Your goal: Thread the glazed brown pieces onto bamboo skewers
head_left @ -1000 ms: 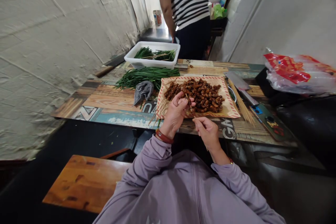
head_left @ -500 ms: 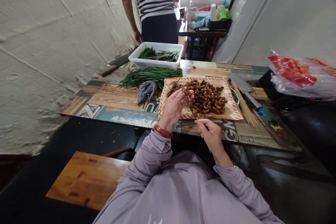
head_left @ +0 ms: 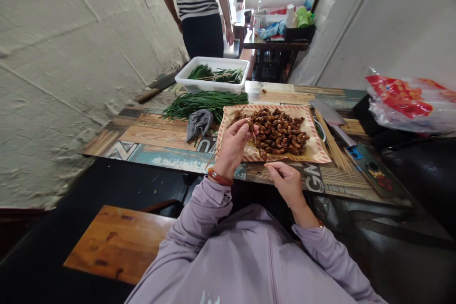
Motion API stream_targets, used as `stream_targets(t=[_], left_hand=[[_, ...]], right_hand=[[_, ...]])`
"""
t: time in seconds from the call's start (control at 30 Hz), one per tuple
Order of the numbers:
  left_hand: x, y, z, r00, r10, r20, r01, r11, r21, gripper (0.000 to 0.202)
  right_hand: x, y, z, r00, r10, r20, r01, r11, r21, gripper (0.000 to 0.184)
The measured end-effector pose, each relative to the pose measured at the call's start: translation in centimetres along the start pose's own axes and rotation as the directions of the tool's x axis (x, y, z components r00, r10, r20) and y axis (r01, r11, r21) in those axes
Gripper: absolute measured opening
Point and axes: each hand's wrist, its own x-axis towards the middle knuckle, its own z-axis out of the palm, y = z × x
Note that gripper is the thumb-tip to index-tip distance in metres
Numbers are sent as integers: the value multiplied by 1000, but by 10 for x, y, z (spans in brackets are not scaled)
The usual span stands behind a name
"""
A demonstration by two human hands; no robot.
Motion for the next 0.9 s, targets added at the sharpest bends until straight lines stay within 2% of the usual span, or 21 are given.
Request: stream_targets(t=[0.3, 0.57, 0.9], left_hand=[[0, 1, 0, 1000, 7, 14, -8, 997, 79, 29], [-3, 2, -1, 999, 13, 48, -16, 998, 66, 32], [-2, 2, 2, 1000, 19, -3, -19, 996, 83, 31]], right_hand=[[0, 0, 1, 999, -43, 3, 44, 998, -48, 23], [-1, 1, 0, 999, -50, -18, 49, 997, -53, 24], [-2, -1, 0, 999, -51, -9, 50, 997, -62, 24]])
